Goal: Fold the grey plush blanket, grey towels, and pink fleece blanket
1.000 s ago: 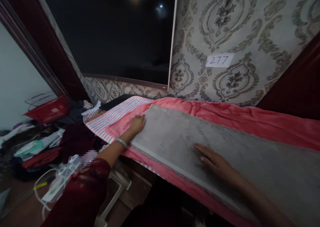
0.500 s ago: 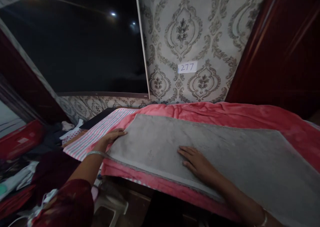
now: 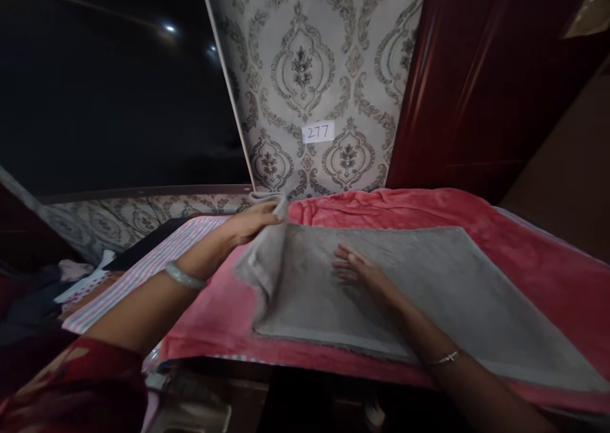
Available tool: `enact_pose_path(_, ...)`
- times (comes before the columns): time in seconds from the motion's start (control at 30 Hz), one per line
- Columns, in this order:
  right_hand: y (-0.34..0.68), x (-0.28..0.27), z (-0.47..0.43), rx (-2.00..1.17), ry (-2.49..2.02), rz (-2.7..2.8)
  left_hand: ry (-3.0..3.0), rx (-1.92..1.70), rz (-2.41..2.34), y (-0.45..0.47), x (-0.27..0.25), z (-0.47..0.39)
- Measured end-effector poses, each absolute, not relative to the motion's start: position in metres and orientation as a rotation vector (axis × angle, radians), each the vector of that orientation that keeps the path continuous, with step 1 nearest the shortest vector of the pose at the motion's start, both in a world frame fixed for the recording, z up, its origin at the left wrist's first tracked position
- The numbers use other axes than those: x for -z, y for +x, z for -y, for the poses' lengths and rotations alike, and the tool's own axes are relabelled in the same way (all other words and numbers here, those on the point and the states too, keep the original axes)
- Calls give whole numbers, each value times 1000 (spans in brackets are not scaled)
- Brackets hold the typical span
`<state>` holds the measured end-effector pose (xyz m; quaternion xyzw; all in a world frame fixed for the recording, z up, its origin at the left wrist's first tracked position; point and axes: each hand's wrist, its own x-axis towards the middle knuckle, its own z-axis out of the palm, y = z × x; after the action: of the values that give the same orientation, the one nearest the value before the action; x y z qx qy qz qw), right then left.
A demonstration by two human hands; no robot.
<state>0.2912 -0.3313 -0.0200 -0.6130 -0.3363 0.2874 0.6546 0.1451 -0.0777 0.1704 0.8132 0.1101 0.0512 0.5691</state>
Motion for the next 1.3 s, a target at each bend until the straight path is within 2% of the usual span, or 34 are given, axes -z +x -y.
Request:
enact_pose_path(0.13,311,9,363,-683,-1193,569,1960,-41,-110,207,-149,164)
enact_pose_path(0.23,312,14,385,-746,-1170,496,1908,306,-47,235,-106,207)
enact_pose_path(0.3,309,20,391,-753,-1171,510,1903,376,-13,246,-80,215)
enact_pose_path(0.37,305,24,390,-709,-1164,548,2081,210,-48,255,-64,205)
enact_pose_path(0.5,304,30,384,-613,-1137,500,2481,-352,-301,263,-55,148)
enact_pose_path(0.6,306,32,380,-622,-1183,449,2576,-496,-505,263,-50,105)
enact_pose_path(0.73,306,28,378,-592,-1328,483,2705,-495,-606,267,-36,76)
enact_pose_path(0.9,307,29,391,-400,-1482,509,2845,-418,-568,283,-26,71)
enact_pose_path(1.07,304,37,404,-470,-1629,392,2963,-293,-514,298,-26,77)
enact_pose_path(1.3,286,27,413,-371,-1712,558,2967,-170,-52,356,-31,116)
